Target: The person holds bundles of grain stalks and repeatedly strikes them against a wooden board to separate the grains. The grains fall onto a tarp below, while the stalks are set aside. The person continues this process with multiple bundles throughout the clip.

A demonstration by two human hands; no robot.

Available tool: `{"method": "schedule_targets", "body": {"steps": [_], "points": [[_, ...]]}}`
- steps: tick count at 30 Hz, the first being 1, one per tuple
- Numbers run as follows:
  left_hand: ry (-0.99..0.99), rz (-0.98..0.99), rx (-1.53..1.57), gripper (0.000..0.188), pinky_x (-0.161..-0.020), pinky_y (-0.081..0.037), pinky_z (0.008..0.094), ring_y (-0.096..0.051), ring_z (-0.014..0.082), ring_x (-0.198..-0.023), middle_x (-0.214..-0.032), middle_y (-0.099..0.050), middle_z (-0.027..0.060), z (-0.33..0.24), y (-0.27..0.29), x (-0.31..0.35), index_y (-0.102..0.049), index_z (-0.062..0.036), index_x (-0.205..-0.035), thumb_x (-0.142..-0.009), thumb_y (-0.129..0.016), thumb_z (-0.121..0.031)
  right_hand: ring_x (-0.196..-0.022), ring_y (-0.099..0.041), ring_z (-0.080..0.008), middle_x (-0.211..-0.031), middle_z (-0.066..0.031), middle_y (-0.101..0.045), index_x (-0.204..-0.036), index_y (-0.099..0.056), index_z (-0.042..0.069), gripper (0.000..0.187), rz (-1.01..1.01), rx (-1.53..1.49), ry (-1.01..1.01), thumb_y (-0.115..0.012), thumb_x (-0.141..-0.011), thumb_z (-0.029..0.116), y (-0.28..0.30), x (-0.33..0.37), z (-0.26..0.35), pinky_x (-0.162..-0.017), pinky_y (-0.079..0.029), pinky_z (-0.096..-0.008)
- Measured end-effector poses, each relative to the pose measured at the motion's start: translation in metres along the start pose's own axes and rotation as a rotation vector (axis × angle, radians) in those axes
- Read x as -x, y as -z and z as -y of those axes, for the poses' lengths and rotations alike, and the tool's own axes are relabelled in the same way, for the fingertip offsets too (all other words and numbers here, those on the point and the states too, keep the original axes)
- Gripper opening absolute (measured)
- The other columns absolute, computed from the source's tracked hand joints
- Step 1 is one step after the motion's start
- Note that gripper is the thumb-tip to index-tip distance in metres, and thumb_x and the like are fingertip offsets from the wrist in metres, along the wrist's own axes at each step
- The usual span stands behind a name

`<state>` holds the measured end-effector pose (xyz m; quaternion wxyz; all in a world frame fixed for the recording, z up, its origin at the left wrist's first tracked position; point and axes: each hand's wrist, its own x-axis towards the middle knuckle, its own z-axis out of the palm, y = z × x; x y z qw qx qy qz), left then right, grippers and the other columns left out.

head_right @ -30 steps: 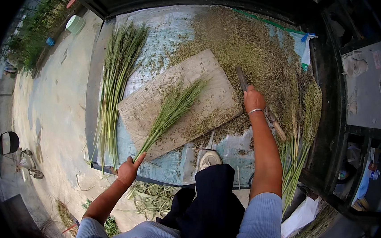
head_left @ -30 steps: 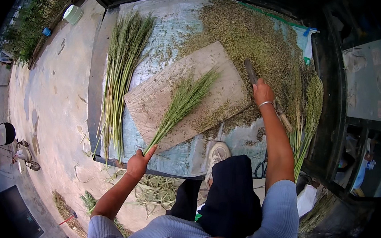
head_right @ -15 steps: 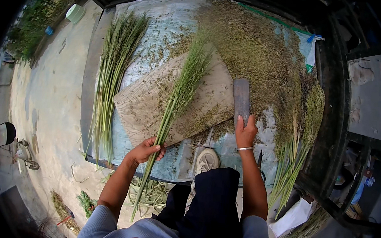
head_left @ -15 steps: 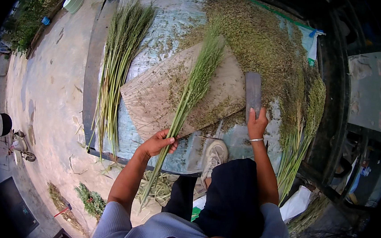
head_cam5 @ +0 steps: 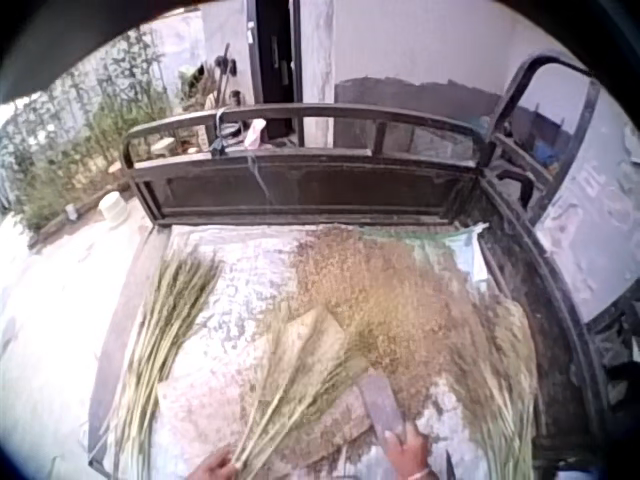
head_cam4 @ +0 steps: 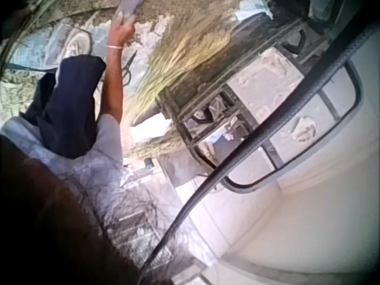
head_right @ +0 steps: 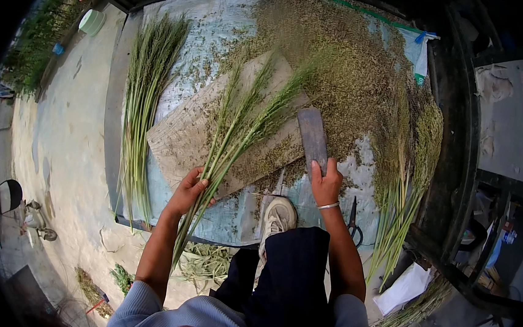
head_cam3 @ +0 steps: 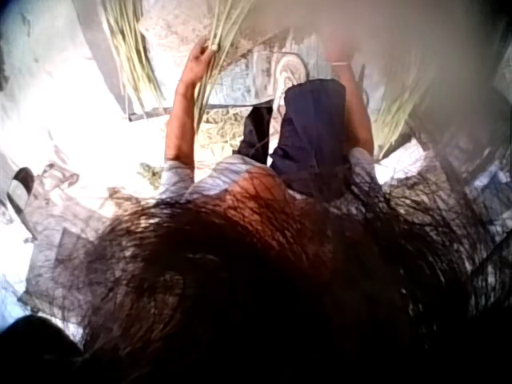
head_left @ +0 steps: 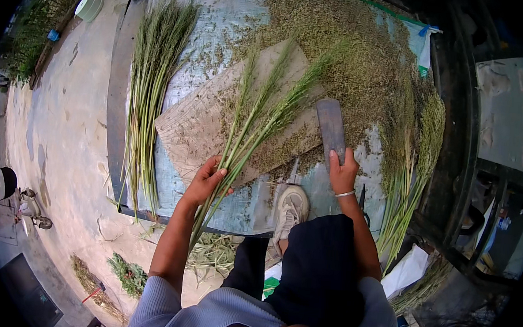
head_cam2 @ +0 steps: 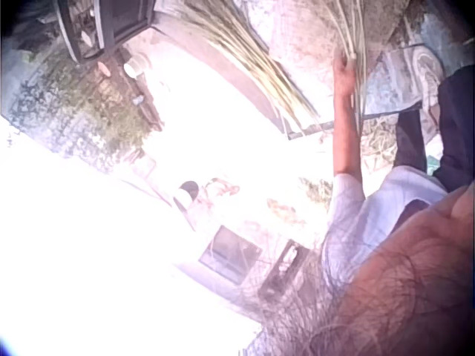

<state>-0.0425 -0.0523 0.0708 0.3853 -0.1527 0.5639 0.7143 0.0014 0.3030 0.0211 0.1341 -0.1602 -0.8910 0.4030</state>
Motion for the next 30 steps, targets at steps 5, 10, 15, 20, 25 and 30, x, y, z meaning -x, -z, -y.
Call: {"method": "schedule_targets", "body": {"steps": [5, 10, 15, 20, 25, 30], "points": [[0.094, -0.001, 0.041, 0.021, -0.052, -0.052, 0.0274, -0.059, 0.0153, -0.057, -0.077, -0.058, 0.0046, 0.031, 0.02, -0.012, -0.047, -0.0073, -0.1, -0.085, -0.061, -0.006, -0.054, -0.054, -0.0383, -0.061, -0.0203, -0.053, -0.092, -0.049, -0.002, 0.031, -0.019, 0.05, 0.036, -0.063, -0.084, 0.025, -0.005, 0.0, 0.0, -0.048, -0.04, -0.0423], [0.072, -0.003, 0.097, 0.02, -0.053, -0.051, 0.0262, -0.06, 0.014, -0.063, -0.083, -0.063, 0.0078, 0.038, 0.011, -0.022, -0.051, -0.006, -0.098, -0.084, -0.064, -0.011, -0.057, -0.056, -0.0388, -0.065, -0.0213, -0.055, -0.093, -0.05, -0.002, 0.032, 0.047, -0.028, -0.032, -0.063, -0.084, 0.025, -0.01, 0.005, 0.009, -0.049, -0.041, -0.0417], [0.196, 0.055, -0.043, 0.031, -0.06, -0.05, 0.0244, -0.06, 0.0128, -0.067, -0.085, -0.066, 0.0107, 0.045, 0.008, -0.023, -0.056, -0.0023, -0.111, -0.087, -0.062, -0.019, -0.057, -0.057, -0.0375, -0.064, -0.0209, -0.056, -0.093, -0.049, -0.002, 0.032, 0.035, -0.033, 0.014, -0.063, -0.084, 0.025, -0.011, 0.005, 0.017, -0.048, -0.042, -0.0412], [0.176, -0.02, -0.01, 0.018, -0.052, -0.048, 0.0227, -0.058, 0.0109, -0.059, -0.071, -0.062, 0.0047, 0.046, -0.003, -0.02, -0.057, -0.0048, -0.1, -0.088, -0.06, -0.018, -0.05, -0.054, -0.0351, -0.057, -0.0177, -0.051, -0.091, -0.049, -0.001, 0.03, 0.027, -0.035, 0.027, -0.063, -0.085, 0.025, -0.008, 0.005, 0.024, -0.044, -0.039, -0.0405], [0.068, -0.167, -0.154, 0.011, -0.041, -0.04, 0.0215, -0.049, 0.0081, -0.047, -0.062, -0.055, 0.0005, 0.057, -0.012, -0.023, -0.055, -0.0065, -0.089, -0.088, -0.059, -0.017, -0.05, -0.049, -0.0349, -0.057, -0.0156, -0.047, -0.083, -0.047, 0.004, 0.026, 0.169, 0.149, 0.31, -0.063, -0.084, 0.024, -0.01, 0.004, 0.054, -0.043, -0.036, -0.0436], [-0.044, -0.255, -0.327, 0.014, -0.04, -0.038, 0.0229, -0.047, 0.0082, -0.044, -0.056, -0.053, 0.0006, 0.078, -0.006, -0.028, -0.058, -0.0038, -0.082, -0.087, -0.06, -0.016, -0.054, -0.054, -0.0346, -0.06, -0.0132, -0.052, -0.079, -0.043, 0.006, 0.026, 0.508, 0.247, 0.526, -0.062, -0.084, 0.024, -0.027, -0.005, 0.074, -0.045, -0.042, -0.0439]]}}
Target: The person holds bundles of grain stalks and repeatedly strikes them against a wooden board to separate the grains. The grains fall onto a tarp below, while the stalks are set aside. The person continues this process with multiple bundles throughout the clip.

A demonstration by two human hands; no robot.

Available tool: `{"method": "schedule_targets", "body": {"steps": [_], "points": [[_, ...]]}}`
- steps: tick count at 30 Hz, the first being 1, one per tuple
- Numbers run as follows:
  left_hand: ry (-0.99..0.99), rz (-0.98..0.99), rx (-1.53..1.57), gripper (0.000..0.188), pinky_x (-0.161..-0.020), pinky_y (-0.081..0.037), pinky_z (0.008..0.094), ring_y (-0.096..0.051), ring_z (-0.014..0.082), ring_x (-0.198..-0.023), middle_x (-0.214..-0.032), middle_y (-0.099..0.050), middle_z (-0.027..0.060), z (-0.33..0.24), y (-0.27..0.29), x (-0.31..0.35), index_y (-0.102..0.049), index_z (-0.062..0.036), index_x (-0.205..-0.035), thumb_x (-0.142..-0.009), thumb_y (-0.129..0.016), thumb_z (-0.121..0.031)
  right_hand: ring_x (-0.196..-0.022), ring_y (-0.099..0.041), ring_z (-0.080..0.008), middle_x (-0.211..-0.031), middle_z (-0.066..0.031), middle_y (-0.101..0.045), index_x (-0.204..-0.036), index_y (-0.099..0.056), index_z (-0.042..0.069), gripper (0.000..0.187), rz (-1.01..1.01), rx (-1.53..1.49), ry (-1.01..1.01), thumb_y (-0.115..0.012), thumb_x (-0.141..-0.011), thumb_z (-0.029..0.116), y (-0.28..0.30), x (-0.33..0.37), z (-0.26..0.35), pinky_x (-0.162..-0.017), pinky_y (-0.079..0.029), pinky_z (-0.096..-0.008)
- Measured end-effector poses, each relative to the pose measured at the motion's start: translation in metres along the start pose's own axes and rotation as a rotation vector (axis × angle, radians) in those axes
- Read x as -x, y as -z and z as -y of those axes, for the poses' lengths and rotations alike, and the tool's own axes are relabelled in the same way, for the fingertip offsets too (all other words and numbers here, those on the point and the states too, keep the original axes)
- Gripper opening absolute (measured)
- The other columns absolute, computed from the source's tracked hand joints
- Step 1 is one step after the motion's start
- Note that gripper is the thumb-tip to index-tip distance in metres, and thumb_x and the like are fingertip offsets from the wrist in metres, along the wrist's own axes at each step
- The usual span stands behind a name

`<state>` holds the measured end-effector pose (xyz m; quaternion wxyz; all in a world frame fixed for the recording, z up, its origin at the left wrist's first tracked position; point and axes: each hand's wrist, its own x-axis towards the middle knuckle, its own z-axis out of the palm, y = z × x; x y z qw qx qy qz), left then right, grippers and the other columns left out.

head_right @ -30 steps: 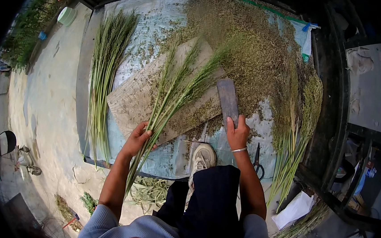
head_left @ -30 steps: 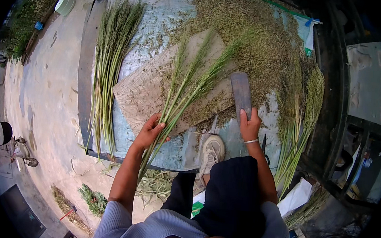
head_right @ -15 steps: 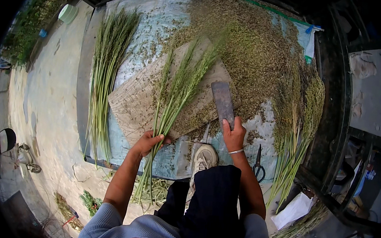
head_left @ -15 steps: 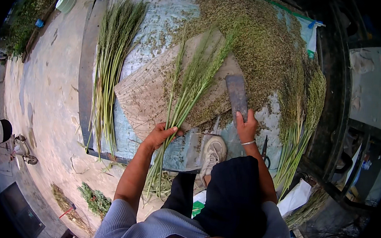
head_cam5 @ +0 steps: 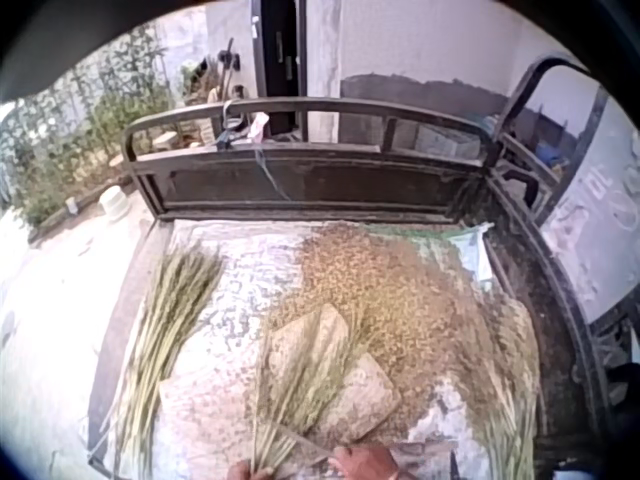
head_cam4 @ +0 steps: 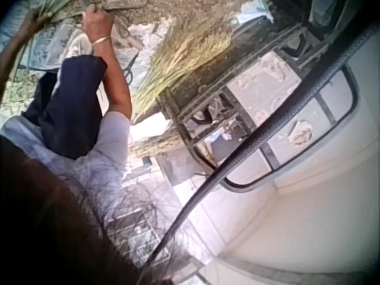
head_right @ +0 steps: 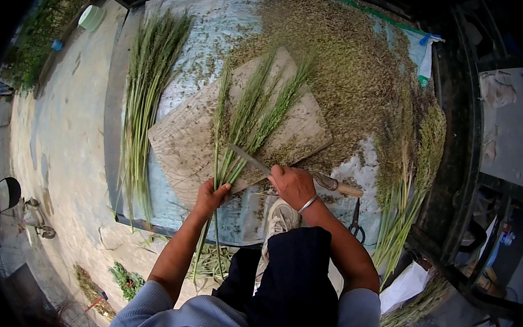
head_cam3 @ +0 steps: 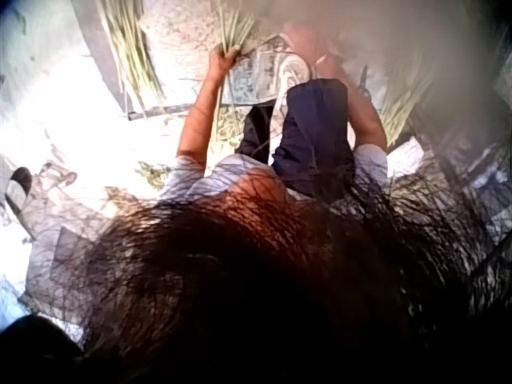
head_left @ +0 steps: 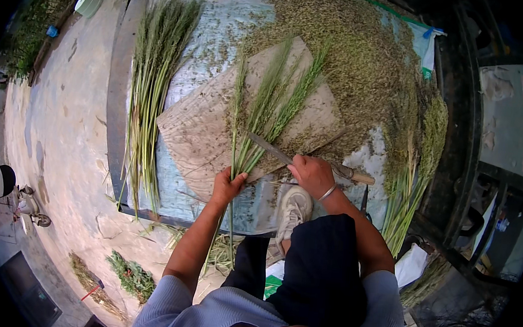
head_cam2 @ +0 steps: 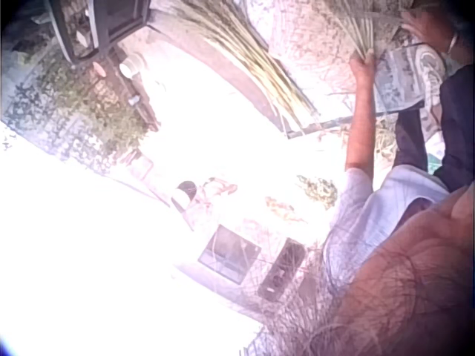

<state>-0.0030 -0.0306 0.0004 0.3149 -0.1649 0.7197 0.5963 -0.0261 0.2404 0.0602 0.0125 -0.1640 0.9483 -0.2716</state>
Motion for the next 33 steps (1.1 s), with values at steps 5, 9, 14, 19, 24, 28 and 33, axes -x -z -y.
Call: {"method": "schedule_targets", "body": {"steps": [5, 9, 14, 19, 24, 28, 33], "points": [[0.158, 0.138, 0.077, 0.023, -0.04, -0.034, 0.0236, -0.043, 0.0095, -0.043, -0.056, -0.054, 0.0025, -0.001, 0.004, 0.004, -0.058, -0.0045, -0.079, -0.09, -0.057, -0.025, -0.053, -0.055, -0.033, -0.058, -0.0126, -0.052, -0.081, -0.044, 0.006, 0.025, -0.021, 0.231, -0.312, -0.061, -0.084, 0.025, 0.006, -0.015, -0.044, -0.045, -0.043, -0.0437], [0.279, 0.299, 0.092, 0.04, -0.043, -0.036, 0.0245, -0.043, 0.0114, -0.045, -0.061, -0.057, 0.006, 0.0, 0.016, -0.001, -0.06, -0.003, -0.088, -0.094, -0.046, -0.04, -0.055, -0.056, -0.0325, -0.058, -0.0123, -0.052, -0.076, -0.044, 0.007, 0.025, -0.092, 0.07, 0.081, -0.06, -0.084, 0.025, 0.009, -0.027, -0.018, -0.045, -0.043, -0.0418], [0.281, 0.446, 0.17, 0.055, -0.045, -0.038, 0.0238, -0.044, 0.0116, -0.046, -0.066, -0.061, 0.0088, 0.002, 0.027, -0.001, -0.06, 0.0001, -0.1, -0.095, -0.035, -0.048, -0.056, -0.057, -0.0327, -0.06, -0.0116, -0.053, -0.078, -0.044, 0.008, 0.025, 0.045, 0.114, 0.129, -0.059, -0.085, 0.026, -0.021, -0.043, -0.016, -0.046, -0.044, -0.0413], [0.287, 0.447, 0.24, 0.055, -0.045, -0.04, 0.0238, -0.046, 0.0127, -0.046, -0.069, -0.064, 0.0114, -0.002, 0.023, -0.003, -0.058, 0.0008, -0.104, -0.095, -0.034, -0.047, -0.057, -0.057, -0.0326, -0.061, -0.0114, -0.054, -0.08, -0.044, 0.008, 0.024, -0.109, 0.259, -0.209, -0.059, -0.085, 0.026, -0.002, -0.069, -0.056, -0.048, -0.045, -0.0423], [0.298, 0.378, 0.232, 0.051, -0.044, -0.041, 0.0236, -0.047, 0.0129, -0.045, -0.071, -0.064, 0.0131, -0.002, 0.022, 0.001, -0.058, 0.0014, -0.101, -0.096, -0.036, -0.044, -0.058, -0.057, -0.0326, -0.062, -0.0125, -0.054, -0.08, -0.044, 0.008, 0.025, 0.06, 0.055, 0.175, -0.061, -0.083, 0.026, -0.008, -0.041, -0.013, -0.049, -0.045, -0.0427], [0.296, 0.282, 0.216, 0.046, -0.043, -0.041, 0.024, -0.048, 0.0125, -0.045, -0.07, -0.064, 0.0134, 0.003, 0.014, 0.0, -0.057, 0.0012, -0.096, -0.095, -0.04, -0.041, -0.054, -0.056, -0.0339, -0.06, -0.0132, -0.054, -0.08, -0.043, 0.007, 0.026, 0.002, 0.135, -0.08, -0.061, -0.084, 0.026, -0.018, -0.042, -0.03, -0.047, -0.045, -0.0432], [0.263, 0.098, 0.316, 0.031, -0.041, -0.04, 0.0239, -0.049, 0.0112, -0.046, -0.065, -0.061, 0.0091, 0.006, 0.008, 0.015, -0.059, 0.0006, -0.089, -0.091, -0.054, -0.03, -0.053, -0.056, -0.0346, -0.058, -0.014, -0.054, -0.08, -0.042, 0.007, 0.027, -0.144, 0.285, -0.263, -0.061, -0.084, 0.026, 0.012, -0.031, -0.04, -0.045, -0.043, -0.0433]]}}
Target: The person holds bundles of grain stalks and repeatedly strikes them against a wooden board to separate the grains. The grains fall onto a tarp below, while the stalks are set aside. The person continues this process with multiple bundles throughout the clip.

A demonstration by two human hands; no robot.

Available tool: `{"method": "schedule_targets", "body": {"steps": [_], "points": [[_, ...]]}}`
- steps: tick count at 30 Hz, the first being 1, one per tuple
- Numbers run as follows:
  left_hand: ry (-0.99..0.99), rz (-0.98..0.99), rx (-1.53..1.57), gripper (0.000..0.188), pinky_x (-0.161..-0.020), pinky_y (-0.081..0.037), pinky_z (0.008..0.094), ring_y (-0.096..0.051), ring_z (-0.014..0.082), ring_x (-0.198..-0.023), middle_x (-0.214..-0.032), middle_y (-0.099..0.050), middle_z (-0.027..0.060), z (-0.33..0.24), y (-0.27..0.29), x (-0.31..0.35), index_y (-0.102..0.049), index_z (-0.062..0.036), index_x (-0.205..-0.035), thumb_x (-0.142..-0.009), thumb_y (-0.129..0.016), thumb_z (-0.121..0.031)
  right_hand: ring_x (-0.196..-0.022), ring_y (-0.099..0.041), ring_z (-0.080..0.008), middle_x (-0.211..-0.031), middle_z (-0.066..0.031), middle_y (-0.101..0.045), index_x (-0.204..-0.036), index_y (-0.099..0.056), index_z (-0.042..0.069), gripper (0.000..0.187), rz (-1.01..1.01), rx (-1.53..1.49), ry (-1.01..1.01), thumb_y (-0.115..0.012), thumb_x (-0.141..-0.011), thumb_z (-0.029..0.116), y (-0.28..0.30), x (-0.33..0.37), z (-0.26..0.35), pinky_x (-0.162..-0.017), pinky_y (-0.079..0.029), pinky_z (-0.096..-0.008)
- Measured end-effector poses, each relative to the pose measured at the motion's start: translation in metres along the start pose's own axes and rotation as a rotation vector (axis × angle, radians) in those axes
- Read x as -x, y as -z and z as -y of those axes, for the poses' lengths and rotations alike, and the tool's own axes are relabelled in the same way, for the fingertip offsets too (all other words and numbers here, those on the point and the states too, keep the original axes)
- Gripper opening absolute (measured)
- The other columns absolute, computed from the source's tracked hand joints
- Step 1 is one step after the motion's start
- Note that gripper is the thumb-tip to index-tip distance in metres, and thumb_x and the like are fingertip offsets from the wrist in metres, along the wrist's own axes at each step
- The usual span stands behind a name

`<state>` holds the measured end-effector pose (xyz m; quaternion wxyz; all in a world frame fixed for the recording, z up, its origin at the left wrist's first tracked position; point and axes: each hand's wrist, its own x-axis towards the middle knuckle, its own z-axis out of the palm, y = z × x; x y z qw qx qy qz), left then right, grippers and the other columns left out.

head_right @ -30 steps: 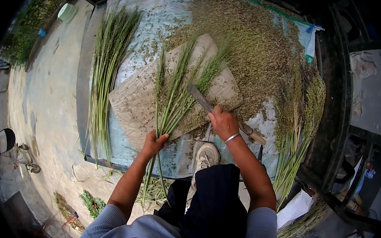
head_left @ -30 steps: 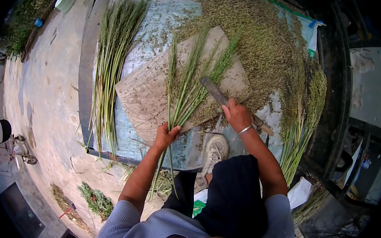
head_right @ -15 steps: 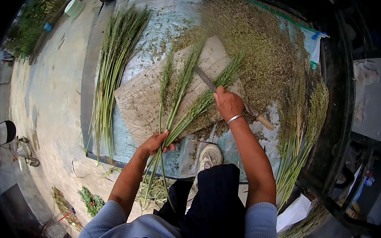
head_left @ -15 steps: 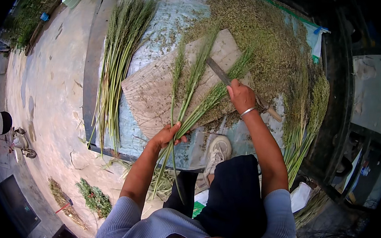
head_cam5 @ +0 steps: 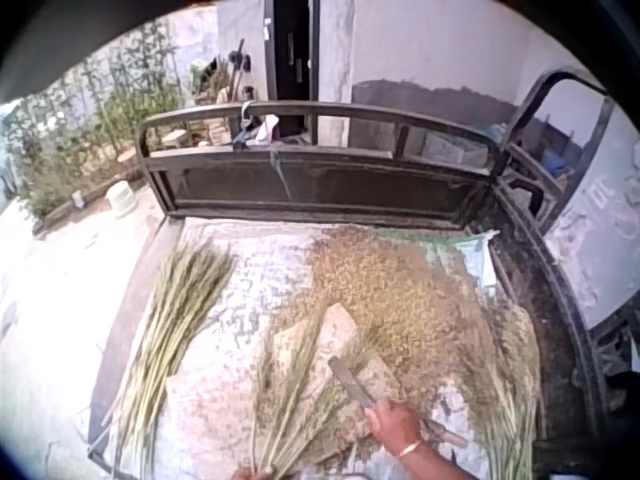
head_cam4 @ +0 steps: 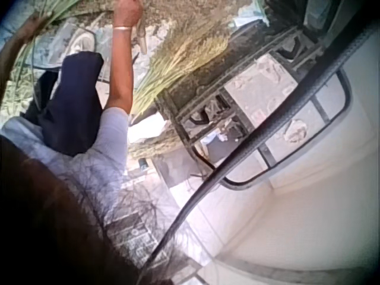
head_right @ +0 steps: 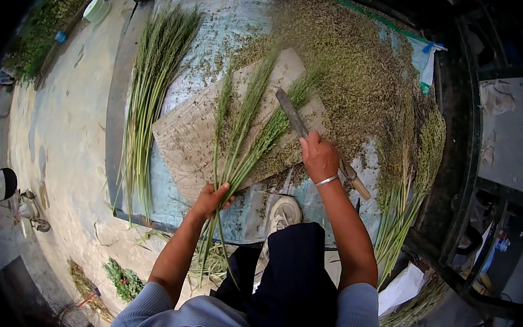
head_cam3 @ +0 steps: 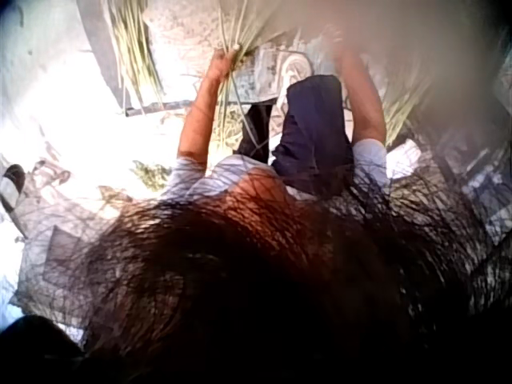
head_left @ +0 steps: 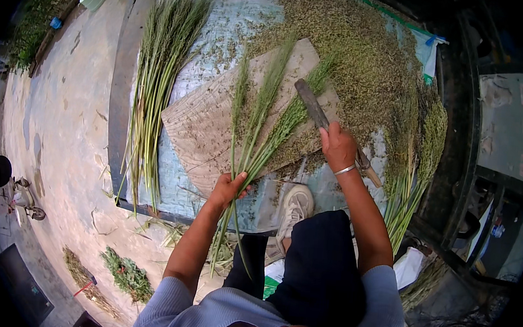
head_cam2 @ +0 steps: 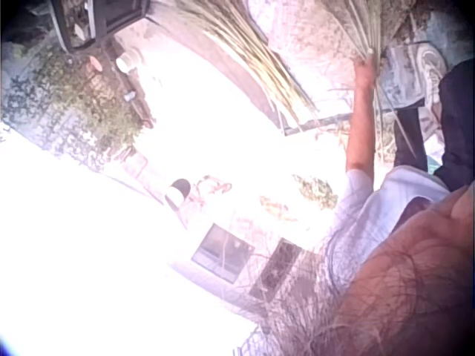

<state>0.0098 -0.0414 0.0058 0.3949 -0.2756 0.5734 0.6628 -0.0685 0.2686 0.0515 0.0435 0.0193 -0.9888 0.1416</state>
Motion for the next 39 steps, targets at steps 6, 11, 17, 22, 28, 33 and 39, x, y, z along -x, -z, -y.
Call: {"method": "schedule_targets", "body": {"steps": [6, 11, 17, 22, 28, 33, 39], "points": [[-0.115, -0.048, -0.252, 0.021, -0.041, -0.039, 0.0217, -0.049, 0.0084, -0.046, -0.059, -0.057, 0.0028, 0.002, 0.012, -0.003, -0.06, -0.0027, -0.076, -0.083, -0.066, -0.021, -0.053, -0.056, -0.037, -0.058, -0.0165, -0.055, -0.083, -0.043, 0.006, 0.026, 0.131, -0.103, 0.053, -0.059, -0.085, 0.026, -0.022, 0.019, -0.011, -0.045, -0.043, -0.0449], [-0.079, -0.057, -0.246, 0.021, -0.039, -0.036, 0.022, -0.046, 0.008, -0.043, -0.055, -0.055, 0.0017, -0.001, 0.014, 0.001, -0.058, -0.0055, -0.072, -0.084, -0.065, -0.02, -0.053, -0.057, -0.038, -0.059, -0.0175, -0.057, -0.085, -0.042, 0.006, 0.025, -0.093, 0.055, -0.18, -0.057, -0.087, 0.026, -0.014, -0.05, -0.059, -0.045, -0.044, -0.046], [-0.049, -0.079, -0.268, 0.022, -0.04, -0.035, 0.0216, -0.046, 0.0076, -0.044, -0.056, -0.056, 0.002, 0.0, 0.019, 0.0, -0.058, -0.0055, -0.073, -0.085, -0.064, -0.023, -0.054, -0.056, -0.0358, -0.062, -0.0151, -0.056, -0.081, -0.043, 0.006, 0.028, -0.026, -0.231, 0.274, -0.061, -0.084, 0.027, -0.015, 0.007, 0.025, -0.046, -0.043, -0.0452], [-0.29, -0.142, -0.477, 0.022, -0.042, -0.04, 0.0277, -0.051, 0.0129, -0.046, -0.057, -0.057, 0.0054, 0.005, 0.021, -0.001, -0.056, -0.0028, -0.079, -0.085, -0.063, -0.023, -0.053, -0.056, -0.0351, -0.059, -0.0135, -0.054, -0.083, -0.044, 0.007, 0.026, 0.134, -0.148, 0.151, -0.061, -0.084, 0.027, -0.036, 0.022, 0.008, -0.046, -0.044, -0.0447], [-0.455, -0.443, -1.465, 0.031, -0.045, -0.048, 0.0386, -0.061, 0.0301, -0.054, -0.078, -0.059, 0.0193, 0.001, 0.019, 0.004, -0.046, -0.0001, -0.107, -0.084, -0.055, -0.02, -0.051, -0.054, -0.0396, -0.056, -0.0198, -0.054, -0.085, -0.043, 0.004, 0.025, -0.218, -0.082, -0.248, -0.058, -0.087, 0.024, 0.01, -0.022, -0.038, -0.042, -0.039, -0.0463], [-0.391, -0.45, -1.698, 0.039, -0.044, -0.05, 0.0375, -0.061, 0.0295, -0.053, -0.085, -0.055, 0.0198, -0.002, 0.005, 0.009, -0.04, 0.0013, -0.121, -0.084, -0.047, -0.011, -0.051, -0.053, -0.0375, -0.055, -0.0167, -0.049, -0.082, -0.042, 0.005, 0.025, -0.024, -0.285, 0.019, -0.062, -0.084, 0.02, 0.027, 0.034, 0.043, -0.044, -0.04, -0.0443], [-0.36, -0.356, -1.819, 0.05, -0.045, -0.05, 0.0386, -0.061, 0.0298, -0.055, -0.084, -0.055, 0.0197, -0.01, 0.011, 0.011, -0.031, 0.0049, -0.13, -0.084, -0.045, -0.009, -0.054, -0.056, -0.0363, -0.06, -0.0154, -0.055, -0.083, -0.044, 0.007, 0.023, 0.223, -0.263, 0.221, -0.057, -0.087, 0.025, -0.03, 0.043, 0.044, -0.046, -0.044, -0.0468]]}}
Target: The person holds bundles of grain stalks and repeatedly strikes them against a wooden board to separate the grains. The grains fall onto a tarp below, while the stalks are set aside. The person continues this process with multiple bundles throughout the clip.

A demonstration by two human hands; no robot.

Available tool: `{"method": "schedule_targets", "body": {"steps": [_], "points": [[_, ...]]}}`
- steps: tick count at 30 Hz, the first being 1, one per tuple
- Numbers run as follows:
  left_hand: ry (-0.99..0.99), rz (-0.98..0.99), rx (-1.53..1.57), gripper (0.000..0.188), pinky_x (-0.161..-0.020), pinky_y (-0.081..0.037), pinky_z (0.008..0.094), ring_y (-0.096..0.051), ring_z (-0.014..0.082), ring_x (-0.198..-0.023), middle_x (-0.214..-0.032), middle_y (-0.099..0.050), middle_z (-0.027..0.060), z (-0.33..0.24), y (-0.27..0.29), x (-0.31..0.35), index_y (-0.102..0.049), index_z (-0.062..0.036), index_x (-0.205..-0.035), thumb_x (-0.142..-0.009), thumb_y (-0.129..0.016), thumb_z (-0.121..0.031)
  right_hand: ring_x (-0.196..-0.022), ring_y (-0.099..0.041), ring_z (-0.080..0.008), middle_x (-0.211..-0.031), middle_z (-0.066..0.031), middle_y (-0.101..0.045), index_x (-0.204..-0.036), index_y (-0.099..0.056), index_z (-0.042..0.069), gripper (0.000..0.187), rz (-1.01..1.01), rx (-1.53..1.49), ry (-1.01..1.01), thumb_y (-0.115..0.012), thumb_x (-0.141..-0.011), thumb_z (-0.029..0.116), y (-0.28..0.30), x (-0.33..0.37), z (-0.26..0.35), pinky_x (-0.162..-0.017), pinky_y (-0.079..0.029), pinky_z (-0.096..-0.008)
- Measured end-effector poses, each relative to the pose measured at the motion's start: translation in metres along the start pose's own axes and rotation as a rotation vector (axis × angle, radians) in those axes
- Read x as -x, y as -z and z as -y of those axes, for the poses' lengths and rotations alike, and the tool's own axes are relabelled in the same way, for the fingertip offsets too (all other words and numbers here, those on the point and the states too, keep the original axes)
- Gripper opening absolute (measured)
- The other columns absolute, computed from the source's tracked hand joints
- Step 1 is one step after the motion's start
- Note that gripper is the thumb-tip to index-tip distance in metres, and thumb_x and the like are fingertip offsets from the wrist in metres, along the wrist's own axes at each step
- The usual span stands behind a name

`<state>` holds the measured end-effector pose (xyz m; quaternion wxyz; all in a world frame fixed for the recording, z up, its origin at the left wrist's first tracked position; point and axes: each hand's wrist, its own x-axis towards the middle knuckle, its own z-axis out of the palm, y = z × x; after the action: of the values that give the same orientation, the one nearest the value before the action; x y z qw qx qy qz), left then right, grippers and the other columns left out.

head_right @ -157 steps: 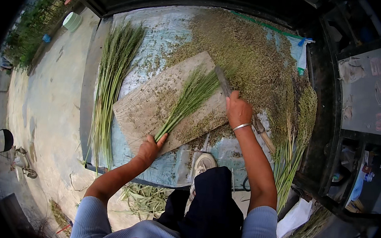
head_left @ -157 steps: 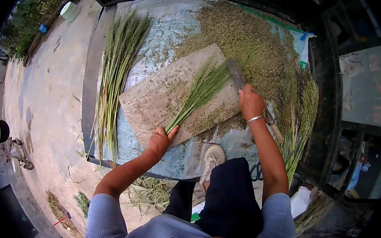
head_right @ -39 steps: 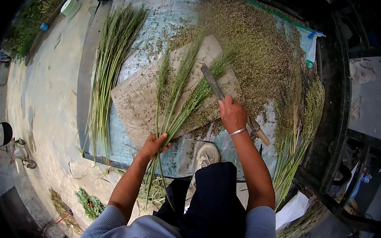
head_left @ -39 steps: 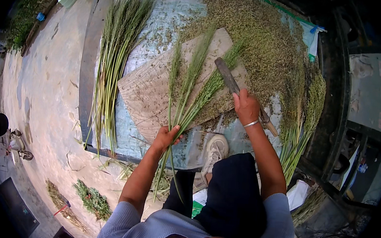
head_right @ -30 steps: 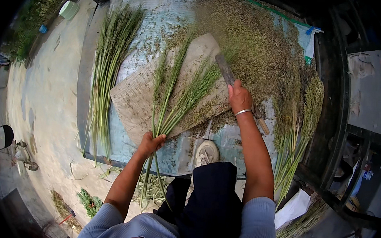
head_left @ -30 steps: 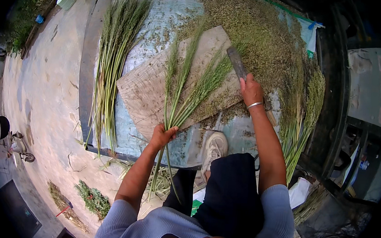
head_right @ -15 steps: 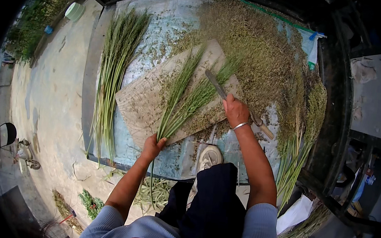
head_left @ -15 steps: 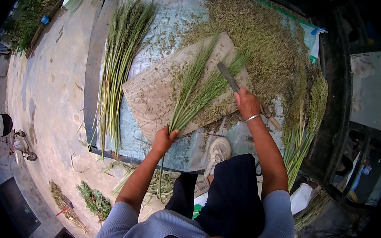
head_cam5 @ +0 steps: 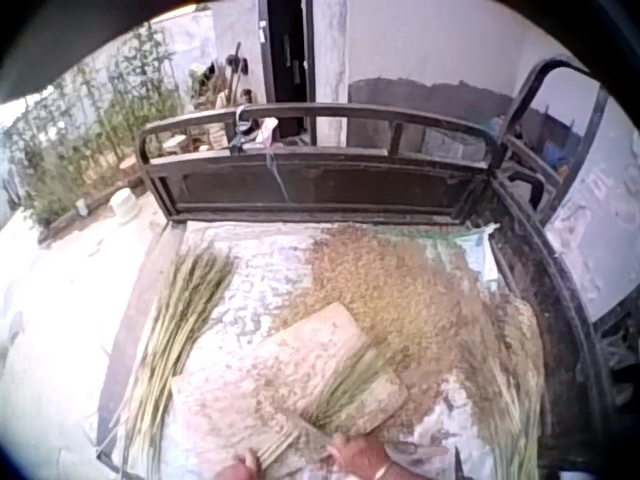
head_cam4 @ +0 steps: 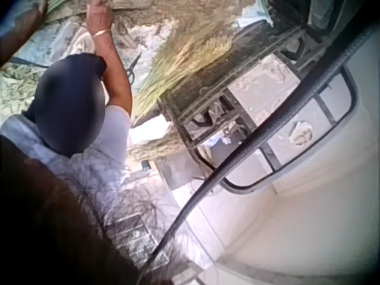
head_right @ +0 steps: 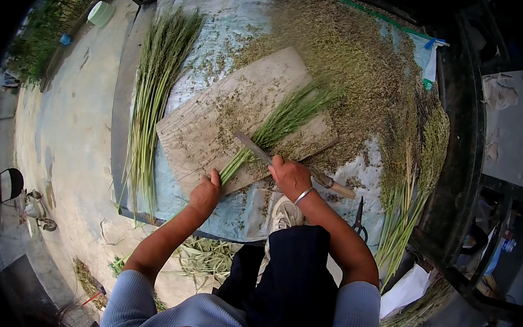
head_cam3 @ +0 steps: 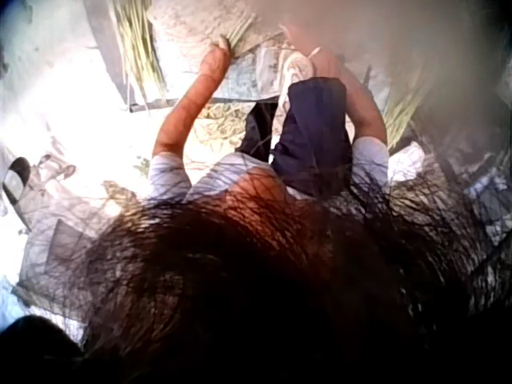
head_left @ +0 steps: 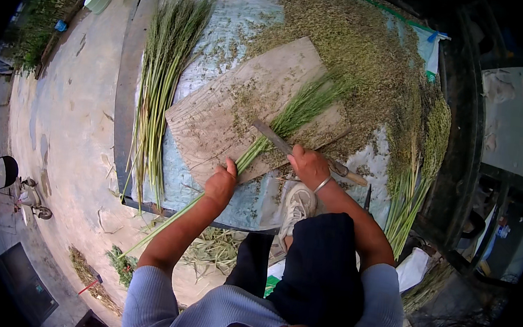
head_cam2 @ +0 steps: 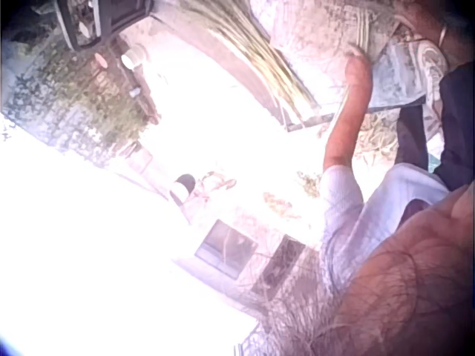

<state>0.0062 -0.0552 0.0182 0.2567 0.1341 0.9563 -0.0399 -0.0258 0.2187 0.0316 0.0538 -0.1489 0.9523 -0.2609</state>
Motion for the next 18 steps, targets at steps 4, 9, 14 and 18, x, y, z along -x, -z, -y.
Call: {"method": "schedule_targets", "body": {"steps": [4, 9, 14, 18], "points": [[0.008, 0.018, 0.022, 0.043, -0.048, -0.052, 0.0372, -0.064, 0.0291, -0.059, -0.084, -0.056, 0.0186, -0.004, -0.004, -0.004, -0.036, 0.0003, -0.127, -0.086, -0.043, -0.011, -0.053, -0.056, -0.0364, -0.059, -0.0158, -0.055, -0.085, -0.043, 0.006, 0.024, -0.195, 0.322, -0.396, -0.055, -0.089, 0.027, 0.061, -0.018, -0.088, -0.043, -0.043, -0.0454], [0.058, 0.068, 0.144, 0.036, -0.051, -0.053, 0.04, -0.064, 0.0319, -0.062, -0.085, -0.056, 0.0204, -0.005, -0.015, -0.008, -0.039, -0.0003, -0.121, -0.087, -0.041, -0.011, -0.052, -0.055, -0.0359, -0.059, -0.0152, -0.053, -0.086, -0.044, 0.006, 0.024, -0.259, 0.194, -0.191, -0.06, -0.085, 0.024, 0.071, -0.006, -0.035, -0.043, -0.042, -0.0439], [0.025, 0.105, 0.25, 0.031, -0.056, -0.051, 0.0434, -0.063, 0.0362, -0.069, -0.084, -0.057, 0.0218, 0.006, 0.002, -0.002, -0.041, -0.0006, -0.108, -0.087, -0.051, -0.021, -0.055, -0.055, -0.0358, -0.062, -0.015, -0.053, -0.083, -0.044, 0.006, 0.025, -0.026, -0.121, 0.143, -0.062, -0.084, 0.024, 0.0, 0.009, 0.029, -0.048, -0.043, -0.0448], [-0.263, 0.152, 0.682, 0.036, -0.06, -0.047, 0.0448, -0.061, 0.0373, -0.074, -0.076, -0.058, 0.0211, 0.034, 0.002, -0.015, -0.041, -0.0017, -0.098, -0.086, -0.057, -0.031, -0.05, -0.053, -0.0373, -0.057, -0.0152, -0.052, -0.082, -0.041, 0.006, 0.028, -0.206, 0.098, -0.207, -0.059, -0.086, 0.028, 0.008, -0.006, -0.039, -0.042, -0.041, -0.0465]]}}
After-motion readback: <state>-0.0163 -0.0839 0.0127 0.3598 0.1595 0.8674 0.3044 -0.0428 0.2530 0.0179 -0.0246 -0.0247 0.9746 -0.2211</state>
